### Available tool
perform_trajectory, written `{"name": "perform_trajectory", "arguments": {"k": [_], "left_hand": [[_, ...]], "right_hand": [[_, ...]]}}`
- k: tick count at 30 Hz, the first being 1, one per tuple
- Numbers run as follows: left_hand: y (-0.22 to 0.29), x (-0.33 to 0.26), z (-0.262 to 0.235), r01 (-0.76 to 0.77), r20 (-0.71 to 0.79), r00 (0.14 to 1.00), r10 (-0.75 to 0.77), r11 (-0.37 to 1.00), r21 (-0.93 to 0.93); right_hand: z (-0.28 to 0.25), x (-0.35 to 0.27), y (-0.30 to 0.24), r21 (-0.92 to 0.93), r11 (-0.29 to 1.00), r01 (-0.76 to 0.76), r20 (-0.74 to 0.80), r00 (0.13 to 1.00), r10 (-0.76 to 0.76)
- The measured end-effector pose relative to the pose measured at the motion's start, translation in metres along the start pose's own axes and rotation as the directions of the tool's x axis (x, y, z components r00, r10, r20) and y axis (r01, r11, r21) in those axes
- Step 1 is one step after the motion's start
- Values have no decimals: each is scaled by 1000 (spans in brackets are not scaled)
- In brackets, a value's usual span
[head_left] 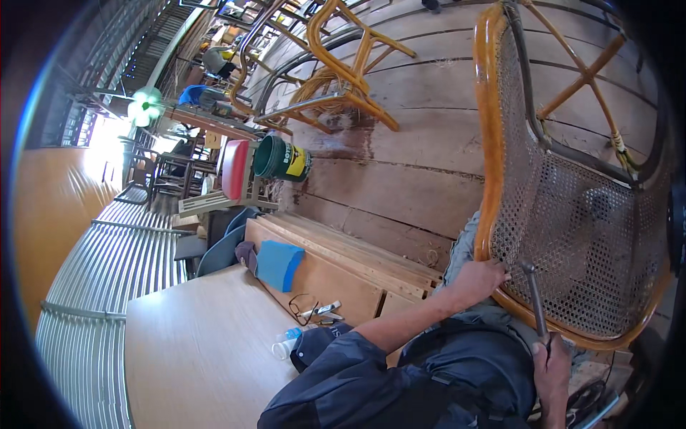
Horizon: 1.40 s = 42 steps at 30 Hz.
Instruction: Repairing a rattan chair using a hammer and a punch to secure fasteners.
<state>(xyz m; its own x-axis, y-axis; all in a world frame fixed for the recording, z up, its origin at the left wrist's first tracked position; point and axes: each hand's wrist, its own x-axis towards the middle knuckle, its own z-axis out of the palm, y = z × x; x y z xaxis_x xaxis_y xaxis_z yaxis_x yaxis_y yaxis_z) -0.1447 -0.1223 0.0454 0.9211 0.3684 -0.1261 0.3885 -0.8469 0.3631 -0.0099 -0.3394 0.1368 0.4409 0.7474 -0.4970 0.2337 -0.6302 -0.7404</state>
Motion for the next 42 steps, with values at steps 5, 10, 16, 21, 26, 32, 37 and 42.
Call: {"name": "perform_trajectory", "arguments": {"k": [5,10,16,21,26,32,37,42], "left_hand": [[-1,4,13,-23,5,1000,23,999,-33],[-16,7,22,-38,-64,997,36,999,-25],[-22,10,-5,371,-28,867,-498,681,-632],[-16,10,-21,446,96,869,-486,682,-579],[-11,6,-10,434,103,885,-453,726,-533],[-12,12,-5,398,60,903,-425,777,-488],[-12,14,-9,454,118,885,-451,779,-432],[-13,12,-7,395,76,914,-400,827,-400]], "right_hand": [[9,5,15,-152,987,51,-8,999,-53],[-4,8,3,-30,994,110,-60,992,-111],[-3,20,15,63,980,191,-219,960,-173],[2,18,26,165,978,127,-199,976,-93],[3,21,25,89,987,130,-108,987,-120],[5,27,20,124,986,109,-48,993,-103],[8,30,19,78,985,152,-66,987,-147],[6,31,14,71,988,140,-24,990,-138]]}}
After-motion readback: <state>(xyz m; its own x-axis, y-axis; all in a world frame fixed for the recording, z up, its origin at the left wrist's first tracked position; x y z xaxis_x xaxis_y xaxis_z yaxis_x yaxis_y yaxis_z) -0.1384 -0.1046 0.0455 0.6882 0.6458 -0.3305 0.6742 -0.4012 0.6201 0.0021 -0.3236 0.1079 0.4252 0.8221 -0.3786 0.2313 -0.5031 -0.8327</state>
